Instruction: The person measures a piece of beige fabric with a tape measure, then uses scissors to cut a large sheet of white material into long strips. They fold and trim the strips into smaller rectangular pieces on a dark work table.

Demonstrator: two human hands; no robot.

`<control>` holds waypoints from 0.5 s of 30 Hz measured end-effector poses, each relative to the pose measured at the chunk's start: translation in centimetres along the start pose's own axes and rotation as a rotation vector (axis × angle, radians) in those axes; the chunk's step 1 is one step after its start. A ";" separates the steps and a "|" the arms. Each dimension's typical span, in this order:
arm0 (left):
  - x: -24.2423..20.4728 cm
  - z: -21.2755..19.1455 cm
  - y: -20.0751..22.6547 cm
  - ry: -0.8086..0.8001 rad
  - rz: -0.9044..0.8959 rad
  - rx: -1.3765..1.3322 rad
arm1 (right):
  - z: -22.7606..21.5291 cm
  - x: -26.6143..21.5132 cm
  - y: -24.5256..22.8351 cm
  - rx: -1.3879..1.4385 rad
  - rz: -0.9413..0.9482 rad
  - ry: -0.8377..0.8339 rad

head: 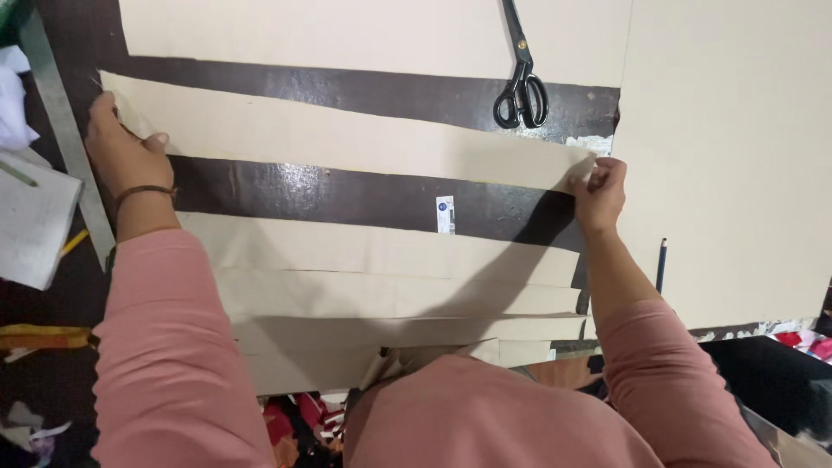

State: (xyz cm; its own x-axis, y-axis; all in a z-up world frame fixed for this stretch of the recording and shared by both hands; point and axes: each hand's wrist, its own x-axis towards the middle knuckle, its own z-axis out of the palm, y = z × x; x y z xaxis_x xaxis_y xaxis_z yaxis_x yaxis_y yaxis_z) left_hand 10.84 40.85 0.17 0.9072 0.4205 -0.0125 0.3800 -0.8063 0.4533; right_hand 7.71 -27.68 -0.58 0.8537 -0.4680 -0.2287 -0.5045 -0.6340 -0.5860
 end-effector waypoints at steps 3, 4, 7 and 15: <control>-2.2 -0.4 -0.9 -0.010 -0.125 -0.136 | -0.9 -1.7 1.2 0.046 -0.016 -0.027; -3.1 -0.3 -1.8 -0.009 -0.097 -0.162 | -1.4 -2.4 1.3 0.068 0.007 -0.030; -5.7 -2.1 -2.5 0.011 -0.059 -0.124 | -2.8 -4.0 3.0 0.025 0.007 -0.015; -12.0 -2.3 -11.4 -0.055 -0.252 0.102 | -4.1 -12.7 4.7 -0.261 0.228 -0.223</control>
State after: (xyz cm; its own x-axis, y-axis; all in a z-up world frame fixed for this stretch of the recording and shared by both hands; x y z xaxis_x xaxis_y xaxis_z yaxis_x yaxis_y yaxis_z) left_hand -4.75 45.96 -2.77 0.7892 0.5920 -0.1633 0.6086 -0.7181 0.3376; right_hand -5.99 -27.24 2.78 0.7084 -0.4880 -0.5099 -0.6757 -0.6778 -0.2900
